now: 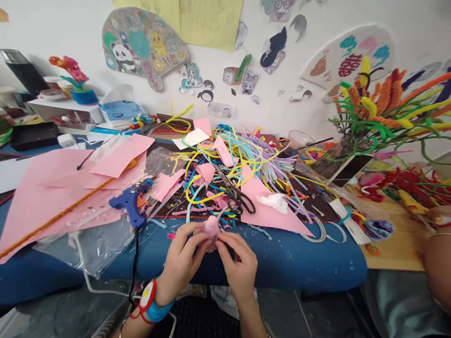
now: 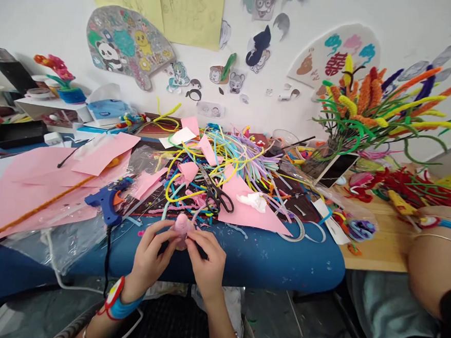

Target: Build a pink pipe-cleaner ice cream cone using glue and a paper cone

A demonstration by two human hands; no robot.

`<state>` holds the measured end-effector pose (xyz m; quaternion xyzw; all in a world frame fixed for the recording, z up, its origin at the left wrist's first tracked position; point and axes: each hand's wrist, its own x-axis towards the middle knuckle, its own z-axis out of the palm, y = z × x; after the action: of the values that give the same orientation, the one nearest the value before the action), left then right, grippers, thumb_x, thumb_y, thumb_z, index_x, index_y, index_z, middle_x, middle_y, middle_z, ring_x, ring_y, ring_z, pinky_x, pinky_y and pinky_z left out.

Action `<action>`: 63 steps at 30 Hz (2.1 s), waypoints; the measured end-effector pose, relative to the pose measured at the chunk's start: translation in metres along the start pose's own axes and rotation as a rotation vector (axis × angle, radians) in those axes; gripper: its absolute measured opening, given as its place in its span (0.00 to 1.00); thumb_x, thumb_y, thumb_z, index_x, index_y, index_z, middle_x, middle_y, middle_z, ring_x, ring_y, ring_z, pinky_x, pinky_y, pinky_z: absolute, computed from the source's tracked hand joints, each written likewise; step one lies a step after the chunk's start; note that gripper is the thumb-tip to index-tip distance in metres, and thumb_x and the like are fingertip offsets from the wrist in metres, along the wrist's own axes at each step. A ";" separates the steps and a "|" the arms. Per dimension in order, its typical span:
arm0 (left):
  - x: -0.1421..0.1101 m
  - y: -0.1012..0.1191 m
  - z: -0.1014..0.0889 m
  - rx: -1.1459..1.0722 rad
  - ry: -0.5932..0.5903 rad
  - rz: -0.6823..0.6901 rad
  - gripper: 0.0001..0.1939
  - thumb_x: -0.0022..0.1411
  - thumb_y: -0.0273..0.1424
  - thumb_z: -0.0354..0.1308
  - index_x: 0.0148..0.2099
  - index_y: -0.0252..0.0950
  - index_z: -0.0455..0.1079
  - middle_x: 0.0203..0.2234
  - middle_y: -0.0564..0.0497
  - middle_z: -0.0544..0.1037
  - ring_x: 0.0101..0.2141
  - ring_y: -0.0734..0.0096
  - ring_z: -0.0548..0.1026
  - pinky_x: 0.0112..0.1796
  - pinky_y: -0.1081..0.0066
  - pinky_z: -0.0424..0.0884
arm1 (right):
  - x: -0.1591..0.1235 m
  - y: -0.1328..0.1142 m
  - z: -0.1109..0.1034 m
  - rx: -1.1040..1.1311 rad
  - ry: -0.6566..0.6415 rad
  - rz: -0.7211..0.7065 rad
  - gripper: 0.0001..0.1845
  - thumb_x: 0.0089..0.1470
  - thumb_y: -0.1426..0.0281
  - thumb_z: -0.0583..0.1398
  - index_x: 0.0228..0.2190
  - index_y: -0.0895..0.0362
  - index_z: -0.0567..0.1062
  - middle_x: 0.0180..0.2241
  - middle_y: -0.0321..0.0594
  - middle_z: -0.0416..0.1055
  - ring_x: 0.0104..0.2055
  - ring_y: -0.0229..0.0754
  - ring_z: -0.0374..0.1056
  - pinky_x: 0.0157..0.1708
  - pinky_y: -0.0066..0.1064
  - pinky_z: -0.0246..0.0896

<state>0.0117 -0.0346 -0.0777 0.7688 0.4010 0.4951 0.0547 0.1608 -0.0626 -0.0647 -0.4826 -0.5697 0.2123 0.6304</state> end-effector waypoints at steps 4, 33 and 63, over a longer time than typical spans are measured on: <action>-0.002 -0.004 0.003 0.024 0.010 0.061 0.12 0.67 0.24 0.56 0.50 0.43 0.72 0.45 0.46 0.77 0.45 0.63 0.77 0.45 0.61 0.75 | -0.005 0.002 0.003 0.016 0.017 0.057 0.08 0.57 0.73 0.63 0.37 0.52 0.83 0.37 0.41 0.81 0.40 0.44 0.77 0.43 0.36 0.74; -0.003 -0.007 -0.040 -0.040 0.051 0.067 0.10 0.60 0.19 0.64 0.40 0.38 0.72 0.33 0.50 0.78 0.35 0.66 0.75 0.40 0.61 0.67 | -0.036 -0.022 0.002 0.748 0.022 0.685 0.16 0.39 0.62 0.76 0.30 0.53 0.80 0.26 0.35 0.81 0.26 0.35 0.76 0.31 0.23 0.74; 0.005 0.049 -0.067 -0.697 -0.148 0.345 0.10 0.62 0.15 0.60 0.34 0.33 0.67 0.29 0.47 0.84 0.35 0.69 0.83 0.40 0.70 0.80 | -0.047 -0.088 -0.036 0.331 -0.203 0.435 0.14 0.48 0.79 0.70 0.31 0.45 0.82 0.30 0.26 0.83 0.31 0.32 0.79 0.32 0.14 0.73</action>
<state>-0.0134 -0.0854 -0.0166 0.7939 0.0689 0.5467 0.2570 0.1566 -0.1534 -0.0095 -0.4601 -0.4706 0.4799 0.5801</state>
